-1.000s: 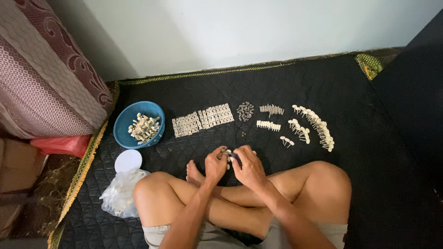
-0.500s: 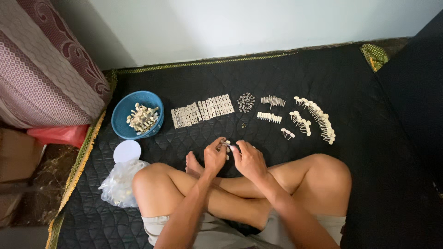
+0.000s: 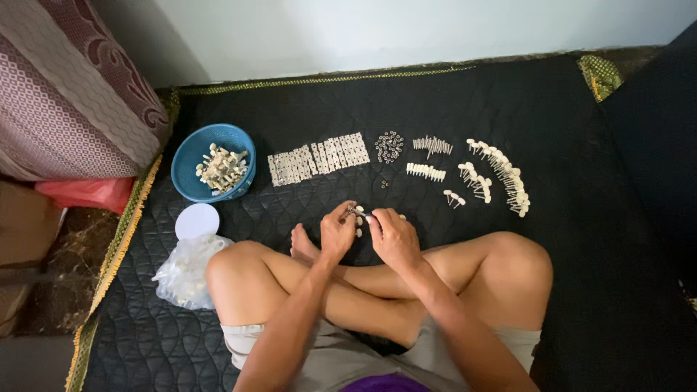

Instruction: The person sits cross-legged on a mat and assembles small white plastic components using a screwdriver. They pick up parts from a blue bowl and the mat, insert screws, and tighten them to form small assemblies.

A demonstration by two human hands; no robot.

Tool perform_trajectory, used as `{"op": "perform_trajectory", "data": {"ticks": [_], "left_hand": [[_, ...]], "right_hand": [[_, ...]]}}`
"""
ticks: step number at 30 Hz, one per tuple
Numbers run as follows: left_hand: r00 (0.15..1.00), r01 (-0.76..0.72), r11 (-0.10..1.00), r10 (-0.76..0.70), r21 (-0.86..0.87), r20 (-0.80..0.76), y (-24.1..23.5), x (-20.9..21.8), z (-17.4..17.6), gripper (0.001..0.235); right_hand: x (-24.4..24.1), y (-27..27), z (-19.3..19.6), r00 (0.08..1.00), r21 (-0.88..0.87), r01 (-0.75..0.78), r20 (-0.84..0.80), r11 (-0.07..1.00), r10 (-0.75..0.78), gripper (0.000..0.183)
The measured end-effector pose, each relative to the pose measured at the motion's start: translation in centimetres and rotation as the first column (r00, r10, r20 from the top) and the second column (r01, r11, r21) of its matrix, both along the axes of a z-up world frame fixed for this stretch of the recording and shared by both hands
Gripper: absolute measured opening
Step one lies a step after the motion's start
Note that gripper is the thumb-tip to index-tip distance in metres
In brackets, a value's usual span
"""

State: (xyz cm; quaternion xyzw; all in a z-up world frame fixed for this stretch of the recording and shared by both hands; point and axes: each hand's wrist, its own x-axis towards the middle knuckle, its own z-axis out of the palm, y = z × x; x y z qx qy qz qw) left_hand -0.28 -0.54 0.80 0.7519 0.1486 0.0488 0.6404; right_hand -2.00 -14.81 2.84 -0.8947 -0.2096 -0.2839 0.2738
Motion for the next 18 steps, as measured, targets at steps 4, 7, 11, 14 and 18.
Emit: {"op": "perform_trajectory", "data": {"ticks": [4,7,11,14,18], "left_hand": [[1.000,0.019,0.998,-0.020,0.058,0.007,-0.2,-0.4,0.4,0.030],[0.998,0.033,0.997,-0.037,0.064,0.054,-0.3,-0.6,0.6,0.030],[0.998,0.024,0.997,-0.027,0.073,0.052,-0.3,-0.8,1.3,0.027],[0.997,0.018,0.995,-0.026,0.094,0.078,-0.3,-0.6,0.7,0.025],[0.994,0.003,1.000,-0.005,0.025,0.113,-0.2,-0.1,-0.4,0.023]], "right_hand": [[-0.2,0.0,2.6,0.995,0.010,-0.085,0.049,0.996,0.084,0.011],[-0.4,0.2,2.7,0.987,0.051,-0.158,0.043,0.986,0.156,0.015],[-0.3,0.2,0.7,0.999,0.063,-0.045,0.003,0.997,0.045,0.006],[-0.3,-0.1,1.8,0.997,0.072,-0.053,-0.043,0.996,0.056,0.007],[-0.3,-0.4,3.8,0.977,0.120,-0.198,-0.062,0.973,0.207,0.015]]}}
